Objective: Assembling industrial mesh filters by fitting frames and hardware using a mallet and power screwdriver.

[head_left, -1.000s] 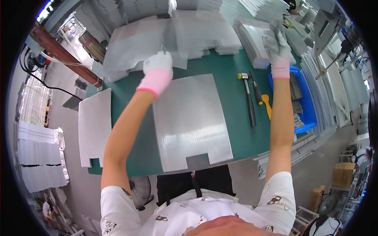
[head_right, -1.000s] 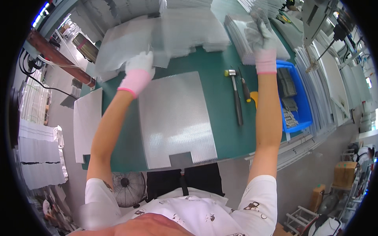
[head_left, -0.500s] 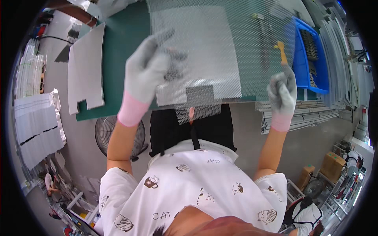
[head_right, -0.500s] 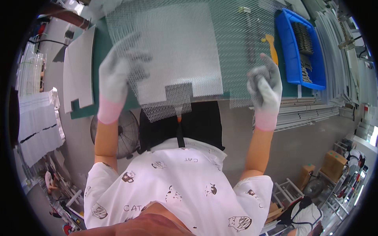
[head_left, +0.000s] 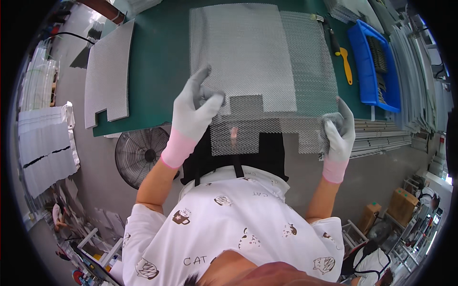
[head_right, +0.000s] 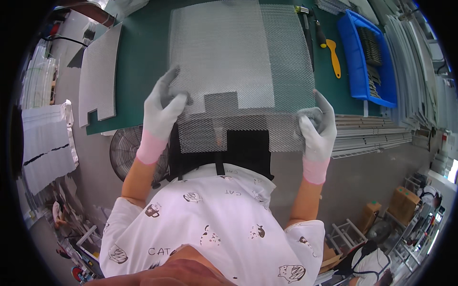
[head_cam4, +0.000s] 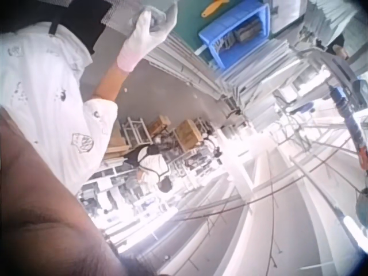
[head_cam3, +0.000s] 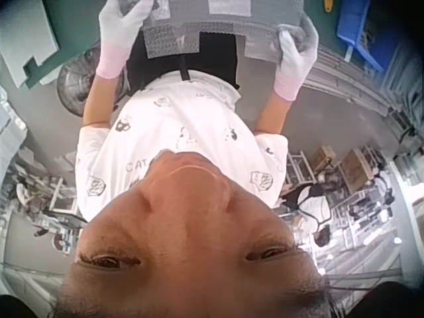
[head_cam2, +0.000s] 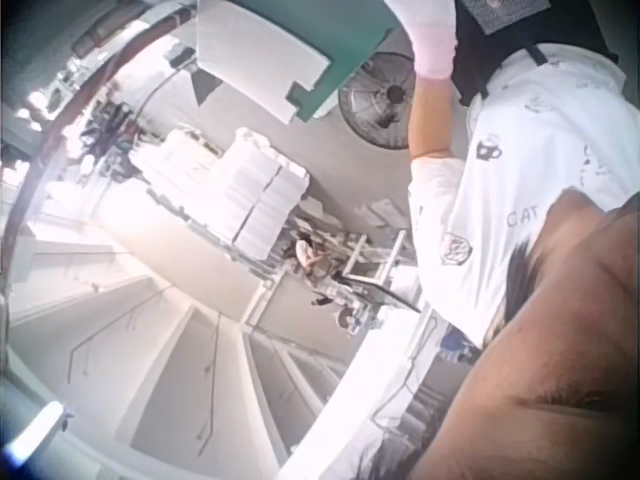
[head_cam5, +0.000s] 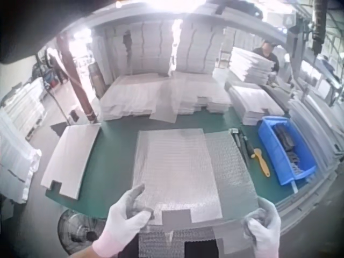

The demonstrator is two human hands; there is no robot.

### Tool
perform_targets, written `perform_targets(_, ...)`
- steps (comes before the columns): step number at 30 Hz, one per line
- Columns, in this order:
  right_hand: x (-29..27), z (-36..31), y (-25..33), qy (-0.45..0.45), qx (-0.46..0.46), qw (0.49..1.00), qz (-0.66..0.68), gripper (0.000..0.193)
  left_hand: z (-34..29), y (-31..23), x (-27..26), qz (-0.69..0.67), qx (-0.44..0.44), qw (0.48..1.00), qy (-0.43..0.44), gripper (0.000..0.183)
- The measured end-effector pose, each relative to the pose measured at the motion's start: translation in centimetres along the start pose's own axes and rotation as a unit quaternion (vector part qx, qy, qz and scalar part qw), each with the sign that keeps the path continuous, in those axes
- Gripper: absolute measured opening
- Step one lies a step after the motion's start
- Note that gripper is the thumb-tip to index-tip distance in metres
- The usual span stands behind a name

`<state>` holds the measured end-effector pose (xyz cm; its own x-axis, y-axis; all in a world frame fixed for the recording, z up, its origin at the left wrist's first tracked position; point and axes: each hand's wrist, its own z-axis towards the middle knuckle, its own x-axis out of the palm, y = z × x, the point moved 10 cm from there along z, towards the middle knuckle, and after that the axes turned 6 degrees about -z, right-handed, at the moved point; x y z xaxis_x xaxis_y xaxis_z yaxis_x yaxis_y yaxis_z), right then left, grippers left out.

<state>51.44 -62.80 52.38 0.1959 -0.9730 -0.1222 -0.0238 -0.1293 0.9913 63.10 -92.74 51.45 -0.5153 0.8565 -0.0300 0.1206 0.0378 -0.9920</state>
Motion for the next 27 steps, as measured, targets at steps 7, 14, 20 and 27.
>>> perform_targets(7,4.4,4.3,-1.4,0.075,0.037,0.996,-0.041,0.055,3.0,-0.4,-2.3,0.073,-0.005,0.996,-0.042,0.058)
perform_targets(14,7.0,7.1,-3.1,0.123,-0.029,0.983,-0.134,0.048,5.8,2.0,-4.8,0.191,0.062,0.977,-0.067,0.059)
perform_targets(20,7.1,7.6,-4.0,0.120,-0.052,0.980,-0.153,0.049,5.7,2.3,-4.6,0.211,0.061,0.973,-0.074,0.059)
perform_targets(27,7.4,7.7,-4.5,0.115,-0.045,0.979,-0.164,0.048,5.9,2.4,-4.5,0.238,0.040,0.967,-0.083,0.058)
